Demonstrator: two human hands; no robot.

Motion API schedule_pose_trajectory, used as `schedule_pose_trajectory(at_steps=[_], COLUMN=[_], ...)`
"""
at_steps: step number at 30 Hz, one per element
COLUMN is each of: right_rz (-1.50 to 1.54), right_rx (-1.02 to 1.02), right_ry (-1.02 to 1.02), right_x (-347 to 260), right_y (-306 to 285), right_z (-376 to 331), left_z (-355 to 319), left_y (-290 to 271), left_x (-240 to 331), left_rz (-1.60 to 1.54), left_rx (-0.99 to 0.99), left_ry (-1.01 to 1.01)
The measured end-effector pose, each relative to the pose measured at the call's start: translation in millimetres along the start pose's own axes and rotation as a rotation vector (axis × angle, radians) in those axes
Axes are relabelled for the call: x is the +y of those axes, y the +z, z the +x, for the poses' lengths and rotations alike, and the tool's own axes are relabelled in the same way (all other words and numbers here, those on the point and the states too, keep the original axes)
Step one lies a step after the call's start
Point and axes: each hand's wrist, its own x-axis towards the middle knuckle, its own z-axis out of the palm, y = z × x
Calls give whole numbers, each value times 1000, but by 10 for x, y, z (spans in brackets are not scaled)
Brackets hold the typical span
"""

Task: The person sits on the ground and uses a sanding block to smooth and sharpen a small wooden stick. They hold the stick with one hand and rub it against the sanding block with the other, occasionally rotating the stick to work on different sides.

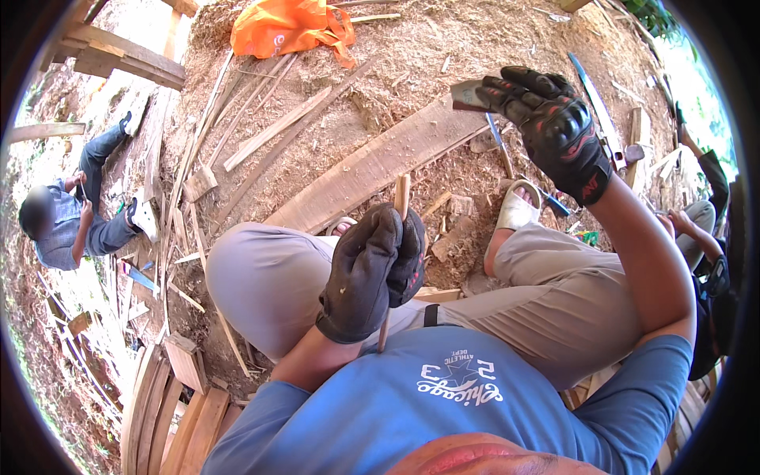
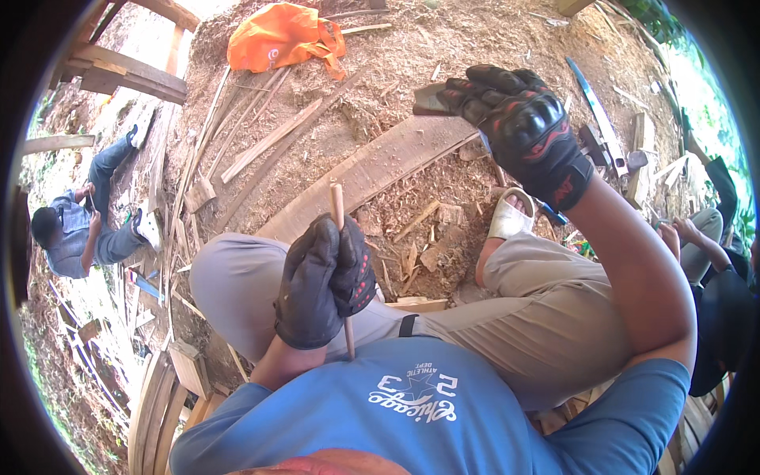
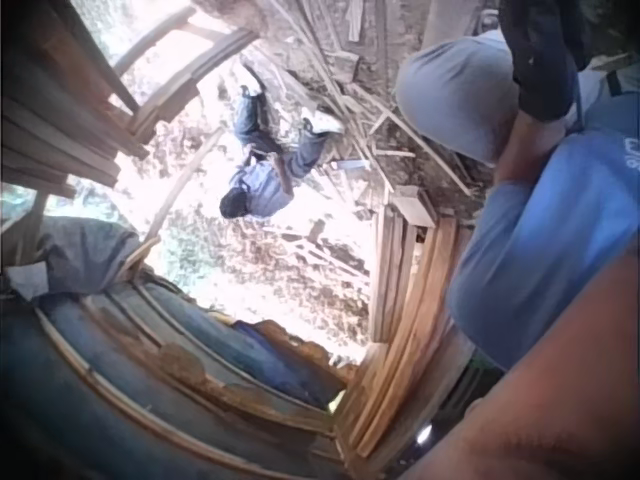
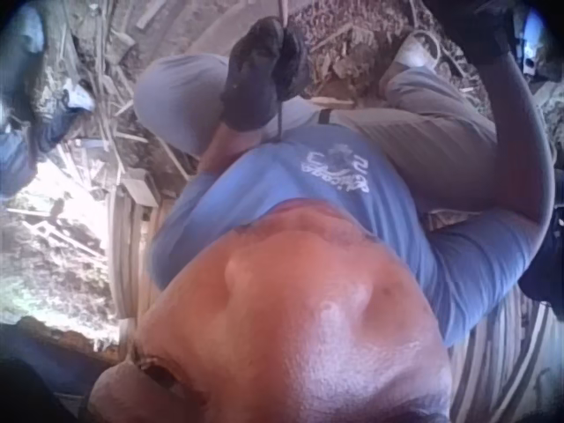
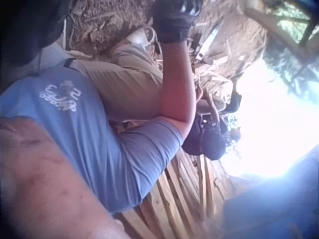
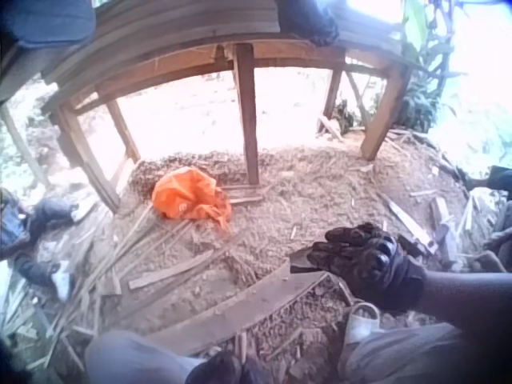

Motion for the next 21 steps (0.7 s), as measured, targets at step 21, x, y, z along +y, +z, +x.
schedule_pose_trajectory(at_steps=[21], right_rz=[1417], right_rx=[-362], right_ry=[606], right_x=[-627], right_y=[-648], right_z=[333], left_z=[122], left_y=[135], left_x=[-89], left_rz=[137], left_rx=[171], left_ry=[-15])
